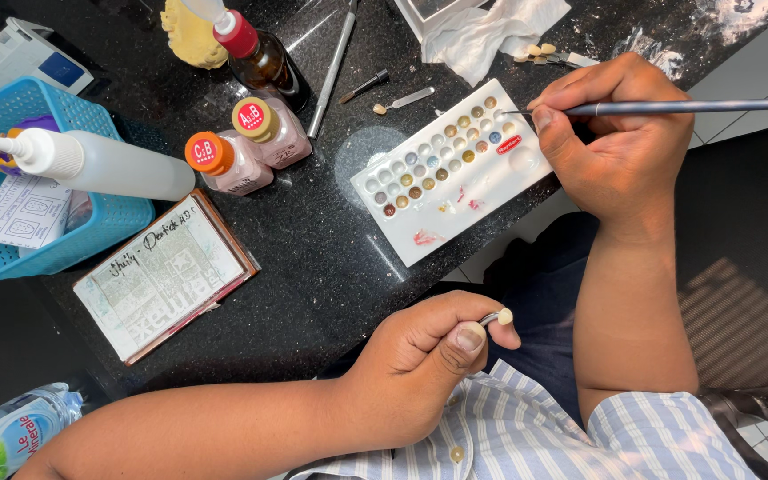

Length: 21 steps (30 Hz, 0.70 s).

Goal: The person holds a small tooth-shaped object with tweezers and applies paint from a palette using a fine brush. The person repeatedly dips the brush into the palette and applies paint to the object, occasionally adjusting the object's orientation.

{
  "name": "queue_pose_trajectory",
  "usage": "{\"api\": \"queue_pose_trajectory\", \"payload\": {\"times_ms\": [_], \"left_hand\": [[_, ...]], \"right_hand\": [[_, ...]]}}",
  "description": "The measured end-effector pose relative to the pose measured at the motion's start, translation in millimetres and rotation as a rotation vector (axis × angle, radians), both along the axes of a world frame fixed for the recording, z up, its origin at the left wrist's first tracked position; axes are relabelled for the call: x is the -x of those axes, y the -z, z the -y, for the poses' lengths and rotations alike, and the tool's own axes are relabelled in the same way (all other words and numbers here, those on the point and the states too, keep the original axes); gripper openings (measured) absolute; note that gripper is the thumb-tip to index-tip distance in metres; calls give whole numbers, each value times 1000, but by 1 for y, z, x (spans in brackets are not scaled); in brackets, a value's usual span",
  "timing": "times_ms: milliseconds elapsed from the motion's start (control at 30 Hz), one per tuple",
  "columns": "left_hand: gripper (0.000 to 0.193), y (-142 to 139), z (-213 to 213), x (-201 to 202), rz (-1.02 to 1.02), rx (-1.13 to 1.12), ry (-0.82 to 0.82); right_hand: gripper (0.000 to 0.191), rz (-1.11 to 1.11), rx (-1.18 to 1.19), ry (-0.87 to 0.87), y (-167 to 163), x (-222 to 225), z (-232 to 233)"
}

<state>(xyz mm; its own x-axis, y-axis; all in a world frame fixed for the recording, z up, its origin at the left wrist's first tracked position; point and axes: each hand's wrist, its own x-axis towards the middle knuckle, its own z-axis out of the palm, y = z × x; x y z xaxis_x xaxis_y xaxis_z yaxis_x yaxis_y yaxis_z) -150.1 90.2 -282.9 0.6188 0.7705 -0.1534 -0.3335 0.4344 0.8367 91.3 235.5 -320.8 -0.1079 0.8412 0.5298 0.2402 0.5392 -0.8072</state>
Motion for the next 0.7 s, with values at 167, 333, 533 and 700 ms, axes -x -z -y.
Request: {"api": "queue_pose_trajectory", "payload": {"times_ms": [167,333,533,700], "left_hand": [[33,0,-1,-1,-1,-1,3],[32,-1,-1,-1,12,-4,9],[31,-2,-2,0,-2,-3,16],[32,0,-1,0,2,-37,2]], "right_hand": [[14,56,-43,9,-2,1,-3],[16,4,-45,-24,-3,1,-3],[16,4,-51,-25,-1,1,0],[18,76,-132,-25,4,-1,-3]]}}
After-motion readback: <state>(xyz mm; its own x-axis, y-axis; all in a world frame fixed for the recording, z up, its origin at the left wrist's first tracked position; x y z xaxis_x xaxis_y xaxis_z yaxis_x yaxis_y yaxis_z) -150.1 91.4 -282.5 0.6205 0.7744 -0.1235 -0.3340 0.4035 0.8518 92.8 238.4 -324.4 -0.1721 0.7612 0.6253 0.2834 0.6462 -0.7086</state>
